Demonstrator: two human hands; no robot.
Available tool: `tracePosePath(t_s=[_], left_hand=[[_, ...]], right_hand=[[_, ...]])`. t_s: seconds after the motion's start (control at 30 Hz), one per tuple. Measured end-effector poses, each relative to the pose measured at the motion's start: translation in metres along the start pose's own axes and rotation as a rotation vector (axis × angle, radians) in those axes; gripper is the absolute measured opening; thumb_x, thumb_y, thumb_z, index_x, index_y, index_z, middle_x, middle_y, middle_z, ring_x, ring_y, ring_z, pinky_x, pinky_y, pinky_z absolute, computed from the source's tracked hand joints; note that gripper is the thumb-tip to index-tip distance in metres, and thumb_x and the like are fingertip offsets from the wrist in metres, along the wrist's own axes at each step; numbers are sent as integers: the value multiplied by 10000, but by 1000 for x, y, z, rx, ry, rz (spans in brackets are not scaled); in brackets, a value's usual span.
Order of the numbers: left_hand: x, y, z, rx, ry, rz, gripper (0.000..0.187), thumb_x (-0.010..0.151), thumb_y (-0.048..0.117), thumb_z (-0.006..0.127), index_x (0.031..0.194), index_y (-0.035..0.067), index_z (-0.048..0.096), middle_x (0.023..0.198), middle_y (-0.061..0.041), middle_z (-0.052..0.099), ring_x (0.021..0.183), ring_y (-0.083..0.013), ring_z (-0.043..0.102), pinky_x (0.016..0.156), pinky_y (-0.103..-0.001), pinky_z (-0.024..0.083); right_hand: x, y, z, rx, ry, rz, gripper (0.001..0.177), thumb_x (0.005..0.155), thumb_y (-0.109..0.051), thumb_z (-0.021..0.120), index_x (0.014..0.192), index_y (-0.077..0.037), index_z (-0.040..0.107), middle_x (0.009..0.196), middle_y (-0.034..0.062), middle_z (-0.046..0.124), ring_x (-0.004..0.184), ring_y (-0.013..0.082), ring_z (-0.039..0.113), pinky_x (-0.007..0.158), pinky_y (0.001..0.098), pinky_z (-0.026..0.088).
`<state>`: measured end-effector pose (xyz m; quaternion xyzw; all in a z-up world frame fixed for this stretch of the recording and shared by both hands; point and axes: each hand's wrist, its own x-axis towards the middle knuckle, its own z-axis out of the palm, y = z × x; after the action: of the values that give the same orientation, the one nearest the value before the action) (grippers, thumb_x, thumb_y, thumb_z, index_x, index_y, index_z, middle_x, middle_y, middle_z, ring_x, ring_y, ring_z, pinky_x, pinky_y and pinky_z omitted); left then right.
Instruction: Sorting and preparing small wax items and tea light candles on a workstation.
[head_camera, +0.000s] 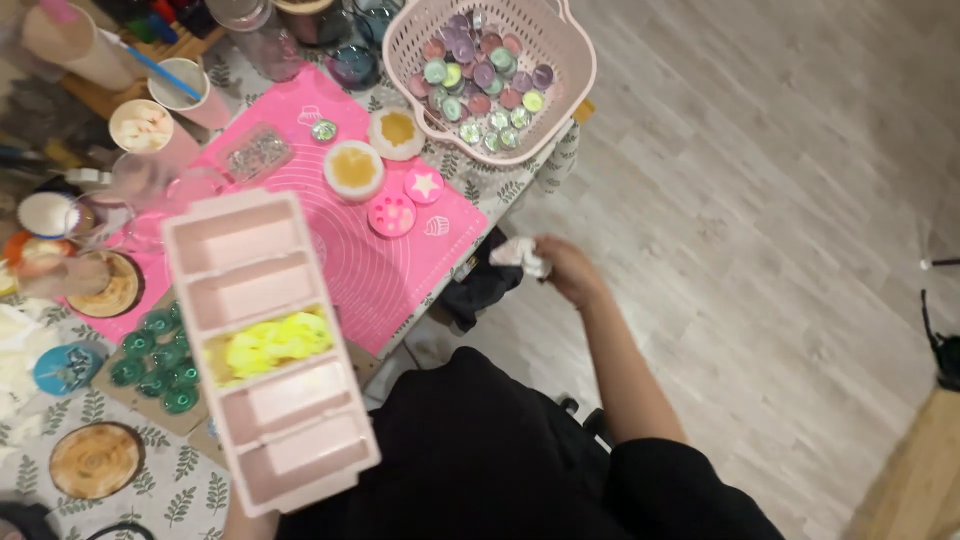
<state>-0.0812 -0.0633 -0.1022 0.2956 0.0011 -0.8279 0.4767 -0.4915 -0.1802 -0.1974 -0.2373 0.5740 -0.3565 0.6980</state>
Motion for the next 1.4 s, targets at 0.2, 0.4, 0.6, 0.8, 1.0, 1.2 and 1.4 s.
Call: tracePosePath(t_s=[0.2,0.4,0.6,0.8,1.0,1.2,1.4], left_hand=[[19,-26,-5,32,66,-81,681,1021,564,413,1470,56,473,1386,-212,592,1175,-365,646,966,-534,552],[3,-41,-27,34,157,-68,671,1022,565,412,1458,61,490,1374,-196,608,1170,-350,652,969,-520,555],[36,-44,-21,33,195,-63,662,1024,566,410,1447,67,506,1362,-180,624,1165,-335,658,972,-507,558],[55,-27,-20,17,211,23,653,1025,566,408,1436,72,523,1350,-164,639,1160,-319,664,976,-494,561],[38,-23,-34,-39,255,145,645,1027,567,407,1425,77,540,1338,-148,655,1155,-304,670,979,-480,565],[39,-6,-25,-55,321,201,704,1005,620,330,1414,91,548,1341,-118,675,1166,-267,689,990,-436,568],[63,2,-64,74,321,192,723,996,646,299,1405,110,561,1330,-109,687,1140,-218,706,961,-389,584]], right_hand=[[81,219,-82,-118,207,382,302,896,-90,674,1197,-87,676,966,108,658,790,277,620,649,425,524],[98,182,-16,251,361,531,803,967,-161,597,1594,-342,130,1513,64,395,1103,340,584,967,541,481],[106,201,-8,-29,304,520,540,959,-210,603,1466,-70,481,1429,170,479,1090,343,649,964,532,481],[-68,25,130,-295,-325,-116,378,1073,-221,463,1358,-30,619,1159,100,710,997,175,661,874,330,545],[-134,-46,196,-359,-719,-40,542,1063,-168,416,1594,-109,328,1380,39,592,935,154,661,857,328,576],[-91,-13,196,-470,-602,-34,617,975,-66,514,1570,-87,352,1238,102,644,884,177,692,728,351,618],[-34,8,194,-796,-491,-83,374,964,-108,574,1307,29,634,1108,124,715,882,166,702,734,347,604]])
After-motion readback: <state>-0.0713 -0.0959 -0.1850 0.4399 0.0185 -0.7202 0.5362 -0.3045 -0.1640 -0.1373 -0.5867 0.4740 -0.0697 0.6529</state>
